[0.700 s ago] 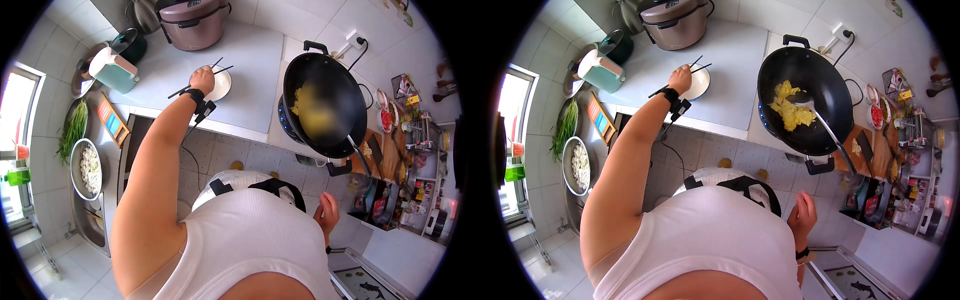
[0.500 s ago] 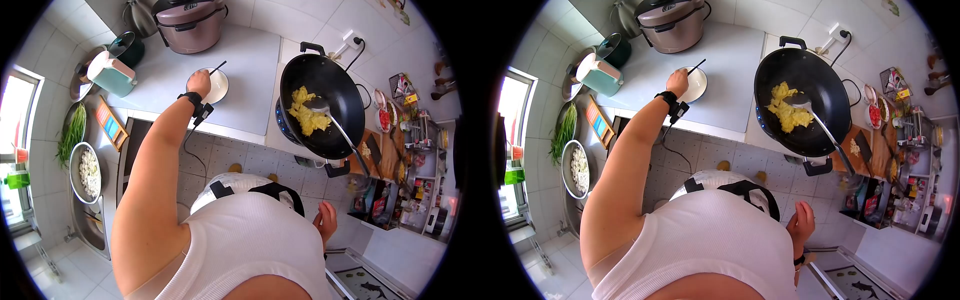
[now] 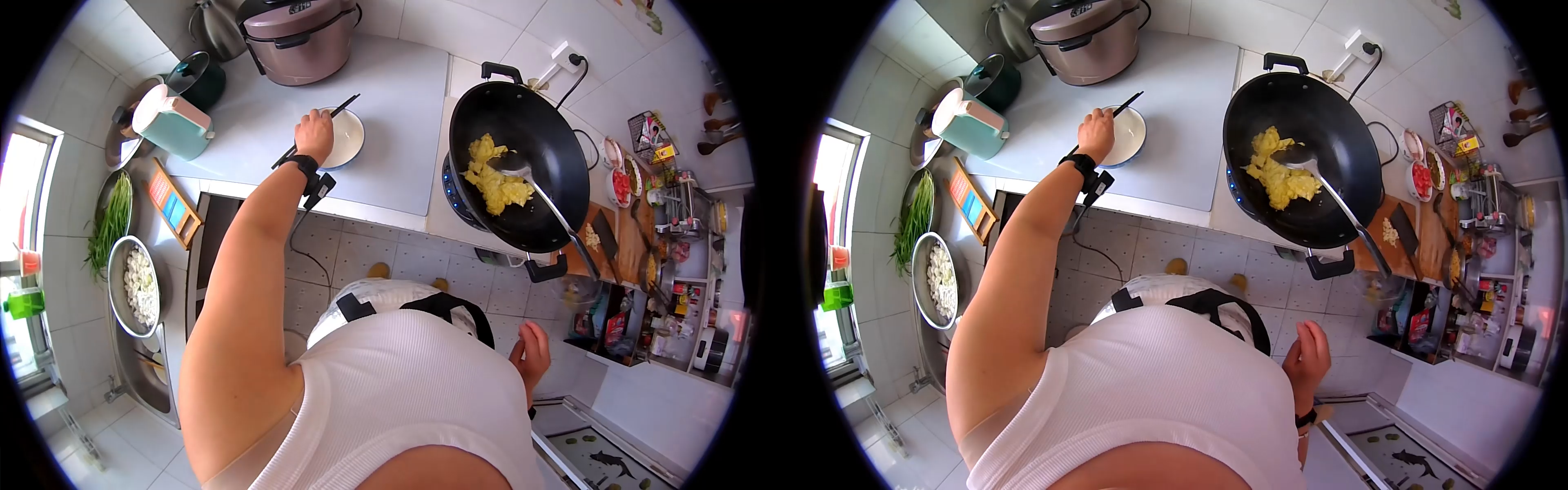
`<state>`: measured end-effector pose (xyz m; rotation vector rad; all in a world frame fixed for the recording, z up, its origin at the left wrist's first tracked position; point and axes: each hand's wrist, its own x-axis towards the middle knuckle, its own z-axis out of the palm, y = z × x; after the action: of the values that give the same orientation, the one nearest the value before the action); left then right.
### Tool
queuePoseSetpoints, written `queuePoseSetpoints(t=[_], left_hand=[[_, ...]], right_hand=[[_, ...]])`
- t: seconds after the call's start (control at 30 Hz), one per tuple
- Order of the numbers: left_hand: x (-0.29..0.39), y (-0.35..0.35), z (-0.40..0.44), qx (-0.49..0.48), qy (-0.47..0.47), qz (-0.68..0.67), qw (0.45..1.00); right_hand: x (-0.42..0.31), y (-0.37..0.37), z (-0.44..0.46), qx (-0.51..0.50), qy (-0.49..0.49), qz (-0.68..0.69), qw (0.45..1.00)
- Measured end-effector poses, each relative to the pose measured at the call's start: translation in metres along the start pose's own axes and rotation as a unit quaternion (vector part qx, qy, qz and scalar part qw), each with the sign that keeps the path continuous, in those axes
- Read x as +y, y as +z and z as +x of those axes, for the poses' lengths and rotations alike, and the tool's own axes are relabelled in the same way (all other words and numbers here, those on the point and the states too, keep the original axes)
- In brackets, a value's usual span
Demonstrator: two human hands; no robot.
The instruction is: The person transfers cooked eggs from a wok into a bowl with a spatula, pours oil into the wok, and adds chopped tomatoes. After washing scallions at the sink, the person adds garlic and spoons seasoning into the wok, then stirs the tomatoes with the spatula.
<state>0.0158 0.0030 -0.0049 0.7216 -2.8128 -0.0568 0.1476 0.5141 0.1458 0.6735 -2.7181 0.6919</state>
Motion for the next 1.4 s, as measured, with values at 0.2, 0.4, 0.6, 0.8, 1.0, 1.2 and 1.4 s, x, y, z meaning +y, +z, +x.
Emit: queuePoseSetpoints(t=[0.2,0.4,0.6,0.8,1.0,1.2,1.4], left_hand=[[0.002,-0.001,-0.001,0.022,0.016,-0.028,0.999],[-0.004,0.003,0.000,0.044,0.057,-0.067,0.995],[-0.002,-0.016,0.000,0.058,0.050,-0.054,0.996],[0.015,-0.066,-0.046,0.096,0.097,-0.298,0.945],[0.003,-0.048,-0.107,-0.172,-0.148,-0.513,0.828],[-0.009,-0.042,-0.123,-0.229,-0.362,-0.690,0.583],[-0.017,-0.045,-0.130,-0.219,-0.359,-0.677,0.604]], right_hand=[[0.003,0.000,0.000,-0.004,-0.009,-0.006,1.000],[-0.003,0.000,0.008,0.004,-0.015,-0.004,1.000],[0.020,-0.020,0.071,0.065,-0.060,-0.109,0.990],[0.051,-0.039,0.127,0.026,-0.013,-0.217,0.976],[0.074,-0.023,0.149,-0.138,0.040,-0.227,0.963],[0.073,-0.021,0.167,-0.187,-0.021,-0.231,0.955],[0.032,-0.079,0.150,-0.205,-0.082,-0.203,0.954]])
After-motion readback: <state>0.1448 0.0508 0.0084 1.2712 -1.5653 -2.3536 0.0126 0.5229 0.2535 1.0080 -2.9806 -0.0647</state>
